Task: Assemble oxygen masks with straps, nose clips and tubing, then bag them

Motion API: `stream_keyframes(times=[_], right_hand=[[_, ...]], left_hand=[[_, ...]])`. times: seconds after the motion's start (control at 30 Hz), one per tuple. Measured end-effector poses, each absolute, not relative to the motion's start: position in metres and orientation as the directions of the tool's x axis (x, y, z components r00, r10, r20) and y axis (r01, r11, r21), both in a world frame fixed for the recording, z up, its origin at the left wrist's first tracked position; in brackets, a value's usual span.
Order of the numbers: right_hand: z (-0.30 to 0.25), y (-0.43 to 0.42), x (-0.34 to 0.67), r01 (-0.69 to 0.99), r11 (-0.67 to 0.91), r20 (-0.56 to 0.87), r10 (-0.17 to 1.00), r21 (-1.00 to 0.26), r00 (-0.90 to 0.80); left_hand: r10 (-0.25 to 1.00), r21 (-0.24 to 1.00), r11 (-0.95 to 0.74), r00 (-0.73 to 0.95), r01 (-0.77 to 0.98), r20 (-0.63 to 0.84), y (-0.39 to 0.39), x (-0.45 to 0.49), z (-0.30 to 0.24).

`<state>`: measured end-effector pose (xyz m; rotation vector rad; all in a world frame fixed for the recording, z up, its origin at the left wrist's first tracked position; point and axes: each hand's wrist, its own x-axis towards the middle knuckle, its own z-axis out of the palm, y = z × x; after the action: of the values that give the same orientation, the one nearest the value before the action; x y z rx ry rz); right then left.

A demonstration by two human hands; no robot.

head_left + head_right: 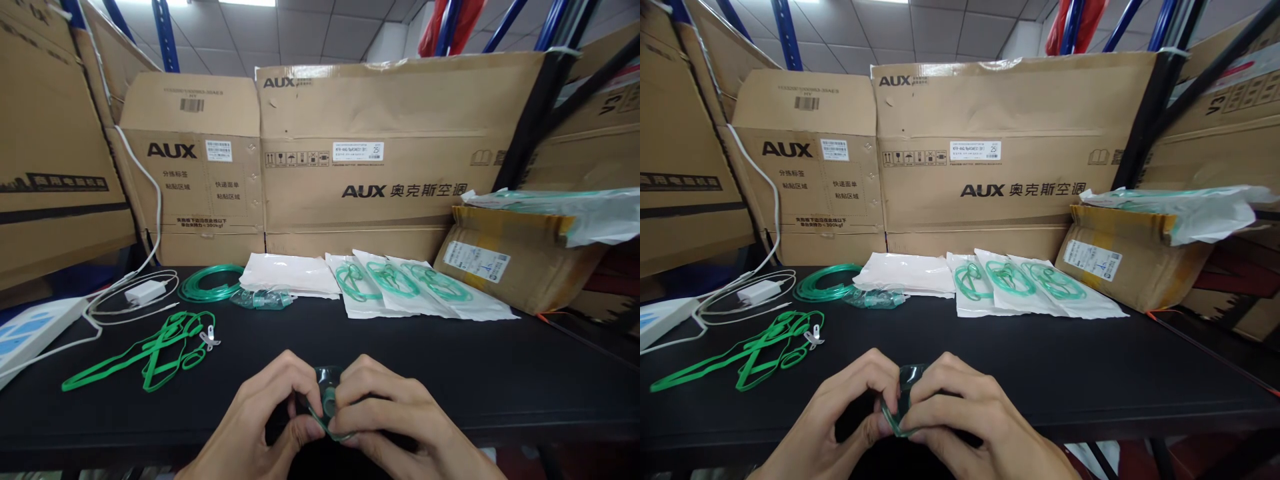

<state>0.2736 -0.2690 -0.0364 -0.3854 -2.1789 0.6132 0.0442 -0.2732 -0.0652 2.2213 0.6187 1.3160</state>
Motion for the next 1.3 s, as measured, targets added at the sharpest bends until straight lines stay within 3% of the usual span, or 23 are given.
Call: stream_keyframes(times=[0.63,1.1,1.3], right_hand=[[-0.041,-0.264,0.273,-0.003,0.737,0.581,0.531,-0.676,-0.618],[-0.034,-0.263,0.269,0.032,0.599,0.456,0.643,-0.800,-0.615],[-0.055,-0.258,0.265,0.134,0.664,0.563,0.709,-0.735,-0.425]], left_hand=[[0.690,0.709,-0.689,0.434,0.150,0.579,-0.274,0.051,-0.065],[0.650,0.651,-0.742,0.415,0.163,0.637,-0.271,0.052,-0.065],[0.729,0.708,-0.680,0.278,0.190,0.626,-0.271,0.054,-0.075]])
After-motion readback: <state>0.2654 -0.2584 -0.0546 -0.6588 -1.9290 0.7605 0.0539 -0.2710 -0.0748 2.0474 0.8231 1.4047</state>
